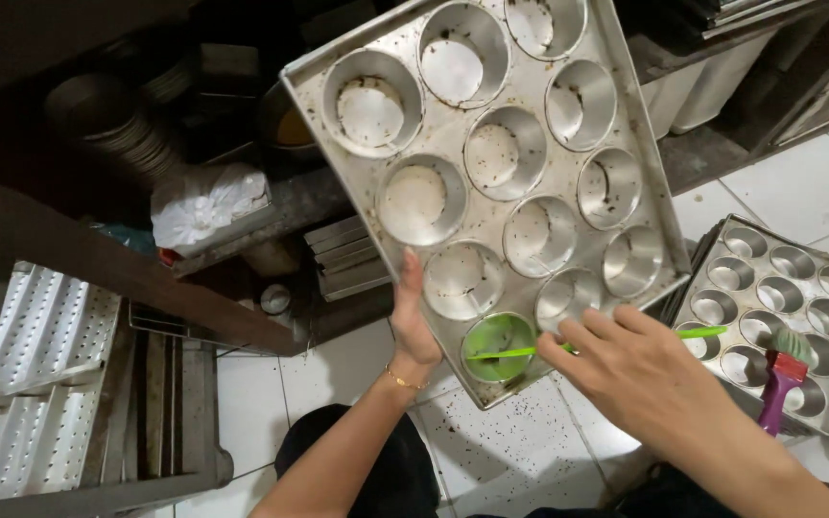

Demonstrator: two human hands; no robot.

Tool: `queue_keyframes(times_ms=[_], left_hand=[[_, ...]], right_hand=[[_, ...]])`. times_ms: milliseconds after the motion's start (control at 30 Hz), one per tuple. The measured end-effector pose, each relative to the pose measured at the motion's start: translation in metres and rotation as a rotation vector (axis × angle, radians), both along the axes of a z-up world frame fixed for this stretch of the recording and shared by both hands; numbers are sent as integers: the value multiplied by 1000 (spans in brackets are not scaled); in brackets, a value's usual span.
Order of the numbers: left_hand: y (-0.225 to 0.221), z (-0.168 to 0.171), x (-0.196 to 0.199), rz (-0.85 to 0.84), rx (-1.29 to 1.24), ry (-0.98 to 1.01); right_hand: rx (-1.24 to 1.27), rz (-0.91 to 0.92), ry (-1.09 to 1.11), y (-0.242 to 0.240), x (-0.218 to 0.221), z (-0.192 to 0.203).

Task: Scraping and scrubbing cupcake baking trays using a spatula and a scouring pad.

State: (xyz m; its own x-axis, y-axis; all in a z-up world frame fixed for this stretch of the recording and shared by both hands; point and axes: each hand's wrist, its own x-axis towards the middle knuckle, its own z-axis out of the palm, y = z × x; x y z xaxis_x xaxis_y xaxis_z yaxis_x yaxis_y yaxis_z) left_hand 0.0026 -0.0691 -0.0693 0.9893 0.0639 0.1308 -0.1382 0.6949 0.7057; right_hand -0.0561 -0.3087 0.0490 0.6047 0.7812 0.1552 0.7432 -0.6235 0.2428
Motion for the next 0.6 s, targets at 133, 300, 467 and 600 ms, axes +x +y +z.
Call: queue_keyframes(times_ms=[133, 300, 467, 600], left_hand=[[0, 4, 11, 11, -19, 21], [-1, 7, 13, -173, -55, -35], [-10, 14, 5, -97, 165, -89], [-15, 26, -3, 93, 505, -241]], right_hand=[[19, -8, -81, -10, -4, 19], [-60, -58, -178, -5, -5, -7], [-138, -55, -161, 18, -7, -8], [-72, -133, 71, 12, 1, -24]])
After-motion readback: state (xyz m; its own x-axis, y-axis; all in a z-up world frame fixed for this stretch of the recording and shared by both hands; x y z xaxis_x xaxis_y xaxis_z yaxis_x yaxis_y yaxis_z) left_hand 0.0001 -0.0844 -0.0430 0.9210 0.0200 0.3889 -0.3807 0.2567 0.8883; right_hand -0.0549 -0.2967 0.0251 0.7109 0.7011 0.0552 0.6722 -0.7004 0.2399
